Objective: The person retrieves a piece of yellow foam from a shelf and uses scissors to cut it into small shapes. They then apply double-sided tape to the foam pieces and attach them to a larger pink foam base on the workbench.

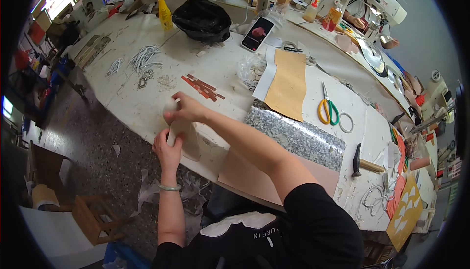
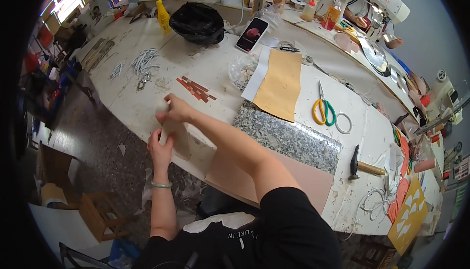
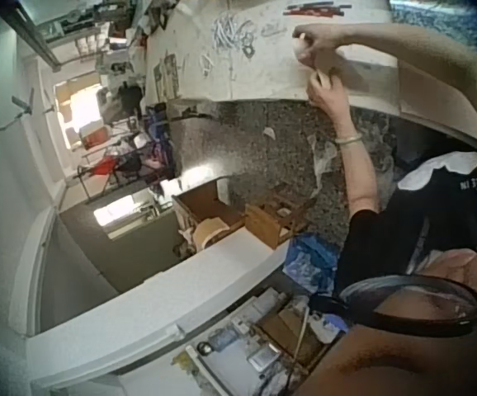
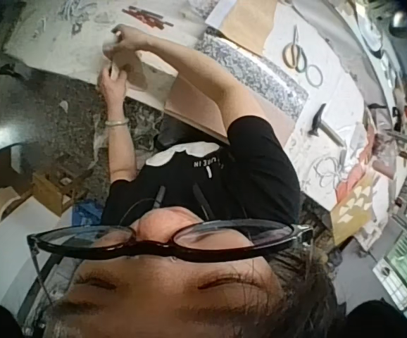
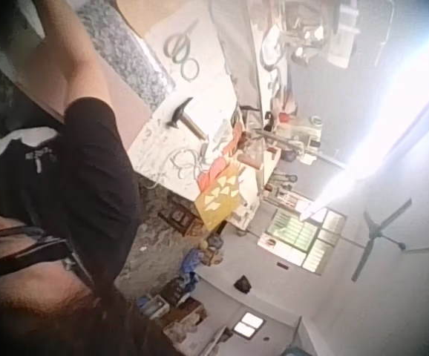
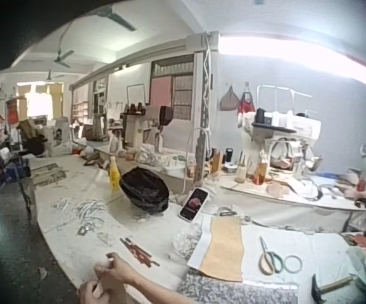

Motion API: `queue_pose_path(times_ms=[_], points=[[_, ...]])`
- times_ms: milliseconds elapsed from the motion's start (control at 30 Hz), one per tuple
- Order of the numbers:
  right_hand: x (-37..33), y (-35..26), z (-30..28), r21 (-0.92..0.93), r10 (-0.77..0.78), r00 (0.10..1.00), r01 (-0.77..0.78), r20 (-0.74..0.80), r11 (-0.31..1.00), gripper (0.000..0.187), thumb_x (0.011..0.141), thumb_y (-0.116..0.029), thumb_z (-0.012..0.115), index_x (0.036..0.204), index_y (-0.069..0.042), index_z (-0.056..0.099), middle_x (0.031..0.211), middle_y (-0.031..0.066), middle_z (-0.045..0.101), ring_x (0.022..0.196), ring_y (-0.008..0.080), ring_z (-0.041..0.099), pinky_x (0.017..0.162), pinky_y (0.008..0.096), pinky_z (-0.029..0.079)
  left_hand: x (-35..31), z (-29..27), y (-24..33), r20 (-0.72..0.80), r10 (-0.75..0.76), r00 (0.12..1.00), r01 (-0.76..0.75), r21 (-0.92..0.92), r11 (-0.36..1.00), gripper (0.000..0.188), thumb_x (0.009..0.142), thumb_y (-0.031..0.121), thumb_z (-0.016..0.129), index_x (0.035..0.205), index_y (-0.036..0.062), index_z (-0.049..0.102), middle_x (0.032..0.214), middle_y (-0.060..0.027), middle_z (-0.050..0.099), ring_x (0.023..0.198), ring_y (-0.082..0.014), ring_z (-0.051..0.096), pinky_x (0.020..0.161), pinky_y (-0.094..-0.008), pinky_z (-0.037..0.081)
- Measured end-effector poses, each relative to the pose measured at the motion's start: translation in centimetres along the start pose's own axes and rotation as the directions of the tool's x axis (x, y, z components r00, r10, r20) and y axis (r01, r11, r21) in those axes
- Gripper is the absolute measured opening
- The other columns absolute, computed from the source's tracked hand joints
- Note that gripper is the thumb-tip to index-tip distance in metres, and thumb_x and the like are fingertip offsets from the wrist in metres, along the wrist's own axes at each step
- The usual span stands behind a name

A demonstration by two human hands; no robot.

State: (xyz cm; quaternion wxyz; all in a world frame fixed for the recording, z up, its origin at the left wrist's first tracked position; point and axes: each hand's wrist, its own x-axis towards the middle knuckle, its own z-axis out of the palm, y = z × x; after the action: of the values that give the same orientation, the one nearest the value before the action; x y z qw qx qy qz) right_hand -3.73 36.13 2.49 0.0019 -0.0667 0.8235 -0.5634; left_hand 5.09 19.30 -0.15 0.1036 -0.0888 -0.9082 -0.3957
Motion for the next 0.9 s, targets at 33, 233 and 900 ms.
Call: queue_pose_path(times_ms=[33,233,900], points=[[0.0,0.3,-0.5,0.057,0.003,0.999,0.0,-0.05,0.998,0.071,0.062,-0.044,0.079,0.115,-0.004,0.053,0.107,0.0205,0.061,0.1,0.0343,0.059,0.085,0.041,0.047,-0.1,0.3,0.4,-0.023,0.019,1.0,-0.017,0.049,0.999,0.05,0.074,0.032,0.072,0.114,0.006,0.054,0.118,-0.0116,0.053,0.116,-0.0296,0.043,0.096,-0.0514,0.027],[1.7,1.3,-6.9,-0.687,0.111,0.93,-0.336,-0.35,0.644,0.06,0.067,-0.046,0.076,0.107,-0.004,0.059,0.111,0.0134,0.055,0.114,0.0342,0.045,0.088,0.0457,0.044,-0.5,1.5,3.0,-0.094,0.061,0.994,-0.033,0.274,0.961,0.068,0.079,0.045,0.066,0.128,0.003,0.044,0.128,-0.0161,0.047,0.121,-0.0323,0.038,0.098,-0.0538,0.025],[2.4,1.8,-5.6,-0.684,0.12,0.992,-0.118,-0.045,0.72,0.026,0.082,-0.017,0.058,0.102,0.0,0.062,0.101,0.0195,0.063,0.096,0.035,0.06,0.084,0.043,0.046,4.8,0.9,0.2,-0.197,-0.095,0.976,0.003,-0.422,0.907,0.037,0.089,0.027,0.062,0.115,0.003,0.055,0.113,-0.0115,0.056,0.104,-0.0206,0.051,0.083,-0.0326,0.044]])
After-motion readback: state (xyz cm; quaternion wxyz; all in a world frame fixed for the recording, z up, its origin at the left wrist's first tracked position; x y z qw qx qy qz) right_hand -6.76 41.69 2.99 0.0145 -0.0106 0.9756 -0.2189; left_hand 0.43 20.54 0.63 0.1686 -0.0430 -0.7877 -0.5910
